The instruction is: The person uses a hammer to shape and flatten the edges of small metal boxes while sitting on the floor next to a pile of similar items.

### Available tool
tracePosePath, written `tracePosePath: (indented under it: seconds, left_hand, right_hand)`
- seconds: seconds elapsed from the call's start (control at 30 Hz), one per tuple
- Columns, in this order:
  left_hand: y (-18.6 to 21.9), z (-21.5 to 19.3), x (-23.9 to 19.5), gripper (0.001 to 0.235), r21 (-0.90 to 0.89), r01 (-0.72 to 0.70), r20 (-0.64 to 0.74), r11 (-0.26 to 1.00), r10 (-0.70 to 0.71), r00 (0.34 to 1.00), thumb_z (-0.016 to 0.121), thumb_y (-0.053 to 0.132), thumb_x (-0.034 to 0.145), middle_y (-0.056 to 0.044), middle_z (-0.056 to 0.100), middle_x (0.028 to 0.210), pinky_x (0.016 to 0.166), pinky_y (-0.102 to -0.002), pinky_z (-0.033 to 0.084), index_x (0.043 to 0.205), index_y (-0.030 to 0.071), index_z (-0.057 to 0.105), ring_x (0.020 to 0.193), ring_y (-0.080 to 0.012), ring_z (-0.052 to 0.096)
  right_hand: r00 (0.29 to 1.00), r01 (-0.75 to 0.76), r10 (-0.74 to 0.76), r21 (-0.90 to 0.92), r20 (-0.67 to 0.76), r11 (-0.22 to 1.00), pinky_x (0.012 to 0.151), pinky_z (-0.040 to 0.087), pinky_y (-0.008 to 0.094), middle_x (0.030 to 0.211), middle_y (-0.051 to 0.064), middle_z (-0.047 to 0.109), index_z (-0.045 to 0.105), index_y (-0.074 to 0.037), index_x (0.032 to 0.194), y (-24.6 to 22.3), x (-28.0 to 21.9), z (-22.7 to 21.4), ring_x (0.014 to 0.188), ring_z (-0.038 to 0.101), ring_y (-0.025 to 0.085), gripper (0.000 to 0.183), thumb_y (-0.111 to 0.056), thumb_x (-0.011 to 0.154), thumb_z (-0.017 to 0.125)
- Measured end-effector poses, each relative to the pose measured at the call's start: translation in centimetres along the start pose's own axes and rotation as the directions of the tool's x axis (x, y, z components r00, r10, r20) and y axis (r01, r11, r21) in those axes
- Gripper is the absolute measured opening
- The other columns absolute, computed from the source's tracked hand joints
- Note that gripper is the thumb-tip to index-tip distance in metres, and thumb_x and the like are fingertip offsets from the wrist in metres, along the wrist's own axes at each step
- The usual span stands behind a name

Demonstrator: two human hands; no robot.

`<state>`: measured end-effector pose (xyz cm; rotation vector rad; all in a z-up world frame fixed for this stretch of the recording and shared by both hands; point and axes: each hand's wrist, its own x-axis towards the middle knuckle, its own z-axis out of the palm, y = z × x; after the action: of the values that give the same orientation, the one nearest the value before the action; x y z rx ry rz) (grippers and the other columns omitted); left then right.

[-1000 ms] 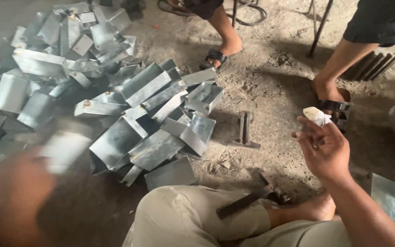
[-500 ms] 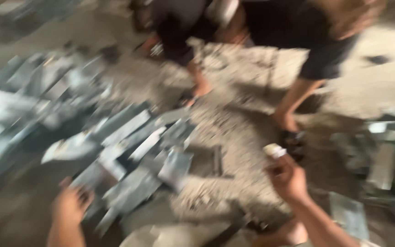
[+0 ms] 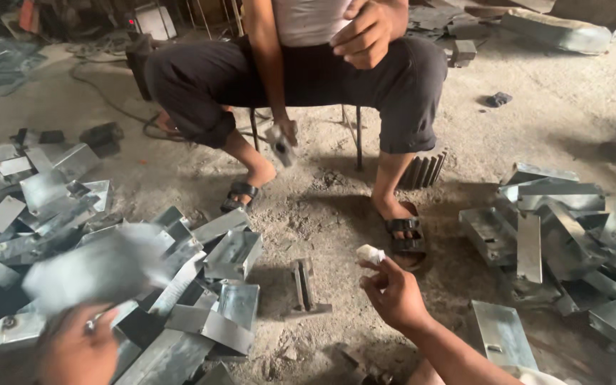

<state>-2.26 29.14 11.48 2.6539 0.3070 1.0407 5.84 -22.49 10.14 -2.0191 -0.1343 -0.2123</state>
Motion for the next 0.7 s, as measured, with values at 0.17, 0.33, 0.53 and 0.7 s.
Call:
tracePosePath:
  seconds: [0.17,0.33,0.53,0.7]
  left_hand:
    - [14.4,2.3,1.6,0.014,-0.278,-0.081,0.197,0.957,0.139,0.970,0.077,0.016,0.082,-0.008,0.075,0.102,0.094,-0.044,0.054,0.095,0.011,0.072,0.098,-0.0326,0.070]
    - [20.7,11.8,-0.8,0.020,-0.444,0.131,0.507,0.887,0.127,0.853,0.072,0.012,0.086,-0.018,0.072,0.111,0.089,-0.045,0.055,0.107,0.012,0.074,0.106,-0.0390,0.067]
    - [20.3,23.1,-8.5,0.010,-0.442,-0.091,0.310,0.892,0.247,0.918,0.069,0.007,0.085,-0.014,0.073,0.097,0.092,-0.046,0.051,0.091,0.009,0.077,0.100,-0.0379,0.065]
    - [19.7,25.3,-11.4,0.013,-0.398,-0.046,0.295,0.916,0.175,0.939,0.068,0.005,0.085,-0.014,0.072,0.097,0.091,-0.046,0.050,0.093,0.008,0.077,0.101,-0.0362,0.064]
  right_hand:
    - [0.998,0.051,-0.053,-0.036,-0.043,0.998,0.063,0.057,0.028,0.078,0.005,0.077,0.068,-0.006,0.122,-0.7,0.1,-0.3,0.066,0.073,0.010,0.040,-0.007,0.083,0.074]
    - [0.989,0.118,-0.120,-0.022,-0.082,0.993,0.061,0.055,0.028,0.084,0.006,0.075,0.066,-0.005,0.127,0.1,-0.2,-1.1,0.068,0.066,0.008,0.047,-0.002,0.081,0.074]
    - [0.991,0.127,-0.128,-0.045,-0.032,0.991,0.070,0.058,0.027,0.111,0.008,0.079,0.066,-0.001,0.126,-0.8,-0.9,-1.7,0.082,0.075,0.009,0.038,-0.004,0.089,0.072]
    - [0.997,0.076,-0.075,-0.037,0.028,0.996,0.068,0.059,0.028,0.114,0.008,0.079,0.066,-0.001,0.121,-1.1,-0.7,-0.6,0.085,0.078,0.011,0.033,-0.007,0.089,0.072]
